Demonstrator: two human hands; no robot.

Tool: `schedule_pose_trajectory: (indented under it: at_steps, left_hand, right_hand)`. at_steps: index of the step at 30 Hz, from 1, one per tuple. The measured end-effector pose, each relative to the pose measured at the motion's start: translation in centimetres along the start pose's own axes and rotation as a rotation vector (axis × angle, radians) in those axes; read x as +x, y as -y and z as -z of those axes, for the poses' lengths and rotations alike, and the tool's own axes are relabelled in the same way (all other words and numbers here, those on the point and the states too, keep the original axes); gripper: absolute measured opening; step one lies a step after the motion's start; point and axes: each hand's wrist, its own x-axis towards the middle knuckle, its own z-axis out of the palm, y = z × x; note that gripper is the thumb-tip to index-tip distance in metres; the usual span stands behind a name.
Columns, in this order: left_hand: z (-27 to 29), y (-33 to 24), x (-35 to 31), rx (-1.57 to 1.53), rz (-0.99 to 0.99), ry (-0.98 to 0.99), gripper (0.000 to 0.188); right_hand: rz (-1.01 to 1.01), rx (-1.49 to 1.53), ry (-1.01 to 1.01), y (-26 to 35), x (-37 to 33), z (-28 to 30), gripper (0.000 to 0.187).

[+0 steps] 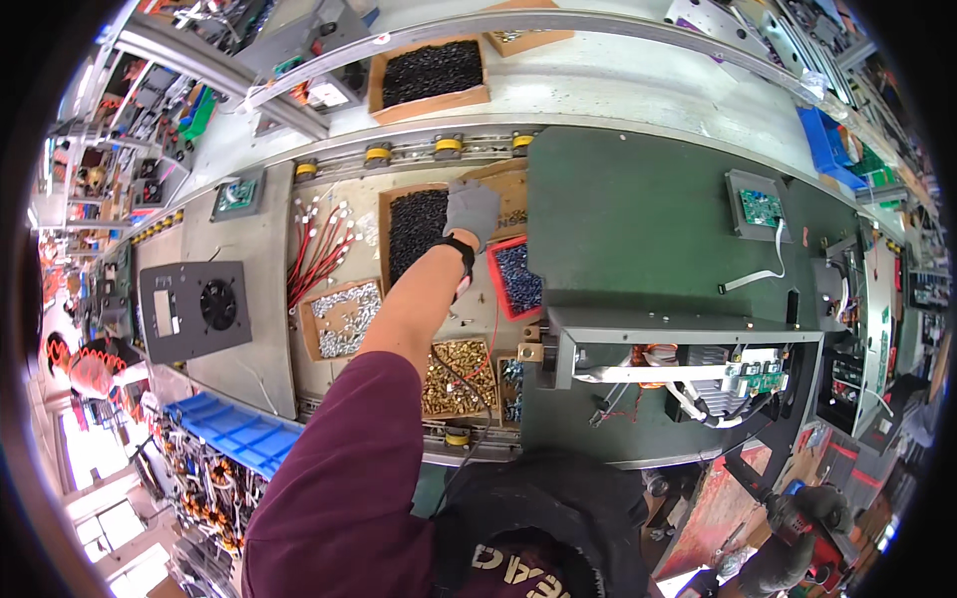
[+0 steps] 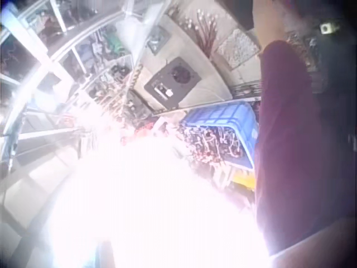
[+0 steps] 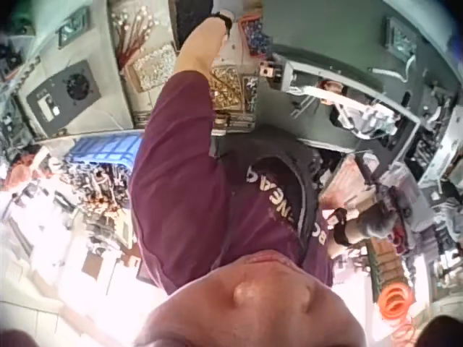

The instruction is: Assembling a power electronic device by installing circuit boards, wiring, and housing components using a pneumatic screwdriver.

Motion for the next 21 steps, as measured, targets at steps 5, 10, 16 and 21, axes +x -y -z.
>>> schedule_pose_trajectory:
  at_steps: [5,10,16,21]
  left_hand:
    - [1.3,0.6,-0.6,-0.061,-0.016,0.011,0.023]
    - [5.6,1.1,-9.4,-1.034,0.274,-0.499,0.017]
    - [12.0,-5.1,-28.6,-1.88,0.197,0.117,0.035]
    - [15.3,-12.0,-32.8,-2.211,0.018,0.446,0.041]
  right_hand:
    - [0.108,0.077,0.062,0.8,0.3,-2.8,0.049]
    - [0.208,0.112,0.071,2.8,1.5,-11.6,0.039]
    - [0.366,0.441,0.557,3.5,2.2,-18.7,0.033]
    - [0.234,0.465,0.613,3.8,-0.4,-18.9,0.039]
